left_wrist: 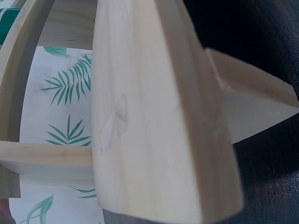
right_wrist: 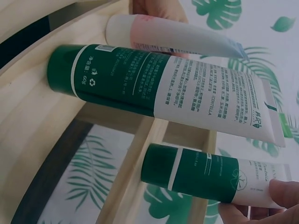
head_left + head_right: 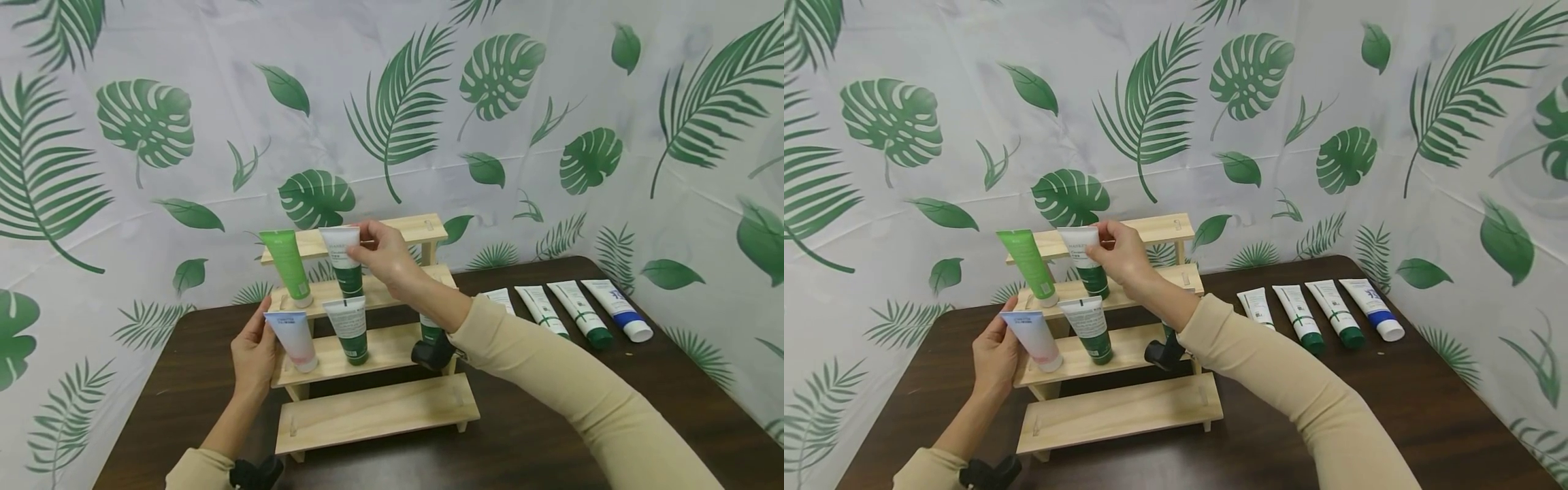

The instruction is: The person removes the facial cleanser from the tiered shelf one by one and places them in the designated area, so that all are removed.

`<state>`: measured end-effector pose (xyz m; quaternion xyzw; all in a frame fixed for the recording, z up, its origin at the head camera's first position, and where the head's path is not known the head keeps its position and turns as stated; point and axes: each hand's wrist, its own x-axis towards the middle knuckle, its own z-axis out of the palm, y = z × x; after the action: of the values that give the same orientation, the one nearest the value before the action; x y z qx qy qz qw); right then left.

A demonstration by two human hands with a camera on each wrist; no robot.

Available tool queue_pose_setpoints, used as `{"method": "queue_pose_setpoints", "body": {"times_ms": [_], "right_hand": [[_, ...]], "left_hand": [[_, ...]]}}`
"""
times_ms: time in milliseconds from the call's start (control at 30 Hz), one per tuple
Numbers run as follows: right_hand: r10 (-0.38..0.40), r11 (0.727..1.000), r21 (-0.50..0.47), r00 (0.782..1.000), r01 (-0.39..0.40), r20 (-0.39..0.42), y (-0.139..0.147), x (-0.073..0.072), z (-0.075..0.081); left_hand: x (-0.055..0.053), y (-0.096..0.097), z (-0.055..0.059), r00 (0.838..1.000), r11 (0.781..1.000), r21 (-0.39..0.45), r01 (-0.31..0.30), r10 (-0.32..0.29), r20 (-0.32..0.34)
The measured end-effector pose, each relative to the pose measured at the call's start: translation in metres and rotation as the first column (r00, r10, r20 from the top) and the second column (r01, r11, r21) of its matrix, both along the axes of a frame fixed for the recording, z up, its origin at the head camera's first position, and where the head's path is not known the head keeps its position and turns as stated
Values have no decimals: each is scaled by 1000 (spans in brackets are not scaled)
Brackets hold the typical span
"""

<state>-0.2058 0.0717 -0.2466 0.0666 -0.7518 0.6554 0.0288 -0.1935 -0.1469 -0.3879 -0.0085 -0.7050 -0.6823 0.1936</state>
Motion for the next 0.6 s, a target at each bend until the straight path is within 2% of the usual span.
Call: {"method": "queue_pose_setpoints", "body": {"times_ms": [300,600], "right_hand": [[-32,999,-39,999,31,-41,4,6,2],[-44,995,-93,994,34,-103,21,25,14]], "left_hand": [[-2,1,0,1000,1000,20,0,0,3],[-3,1,0,1000,1000,11,-1,1,16]]}}
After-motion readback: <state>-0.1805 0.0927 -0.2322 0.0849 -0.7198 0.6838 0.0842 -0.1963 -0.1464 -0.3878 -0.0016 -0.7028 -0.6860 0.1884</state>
